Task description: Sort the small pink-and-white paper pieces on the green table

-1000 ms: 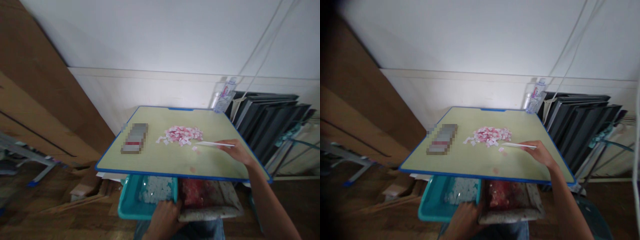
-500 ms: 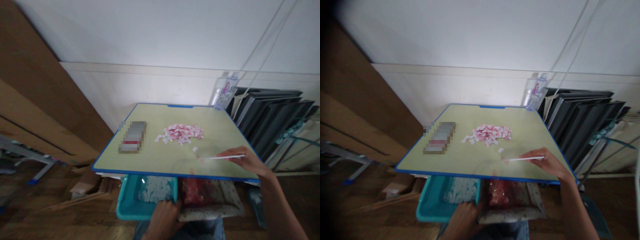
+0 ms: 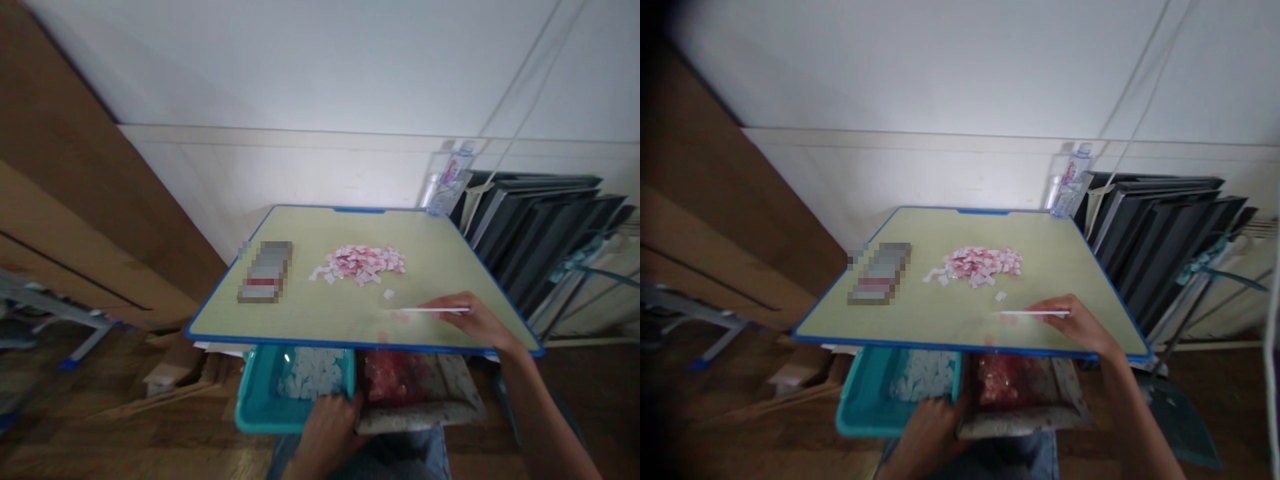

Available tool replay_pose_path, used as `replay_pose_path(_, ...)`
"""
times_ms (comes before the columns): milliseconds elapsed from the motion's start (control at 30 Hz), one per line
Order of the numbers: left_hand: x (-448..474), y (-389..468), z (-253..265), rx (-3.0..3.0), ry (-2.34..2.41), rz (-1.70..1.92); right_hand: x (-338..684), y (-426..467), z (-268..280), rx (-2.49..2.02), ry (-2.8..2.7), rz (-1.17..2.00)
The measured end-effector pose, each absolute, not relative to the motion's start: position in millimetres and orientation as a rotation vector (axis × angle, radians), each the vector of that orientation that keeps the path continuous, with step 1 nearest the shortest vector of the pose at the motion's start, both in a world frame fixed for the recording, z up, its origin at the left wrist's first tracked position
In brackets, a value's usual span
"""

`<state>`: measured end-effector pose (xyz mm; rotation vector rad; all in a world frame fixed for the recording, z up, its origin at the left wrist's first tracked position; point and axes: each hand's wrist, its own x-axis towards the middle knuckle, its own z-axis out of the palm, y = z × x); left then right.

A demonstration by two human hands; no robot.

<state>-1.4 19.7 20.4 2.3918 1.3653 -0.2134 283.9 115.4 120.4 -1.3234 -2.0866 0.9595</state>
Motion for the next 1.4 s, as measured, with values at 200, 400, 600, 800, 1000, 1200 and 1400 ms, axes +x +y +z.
replay_pose_path(200, -1, 19, 23, 2.382, 1.358, -0.227, 267, 113, 127, -1.183, -2.131, 1.063)
replay_pose_path(400, -1, 18, 23, 2.392, 1.382, -0.198, 265, 111, 130, -1.105, -2.168, 1.186)
replay_pose_path(600, -1, 18, 25, 2.395, 1.373, -0.2, 267, 96, 138, -1.142, -2.155, 1.235)
replay_pose_path(800, -1, 18, 26, 2.395, 1.362, -0.204, 272, 88, 137, -1.152, -2.137, 1.213)
replay_pose_path(1000, -1, 18, 25, 2.377, 1.372, -0.212, 278, 81, 136, -1.169, -2.165, 1.2)
replay_pose_path(1200, -2, 19, 26, 2.387, 1.357, -0.198, 288, 83, 135, -1.231, -2.167, 1.051)
replay_pose_path(1400, -2, 18, 25, 2.397, 1.364, -0.178, 284, 104, 128, -1.422, -2.002, 0.592)
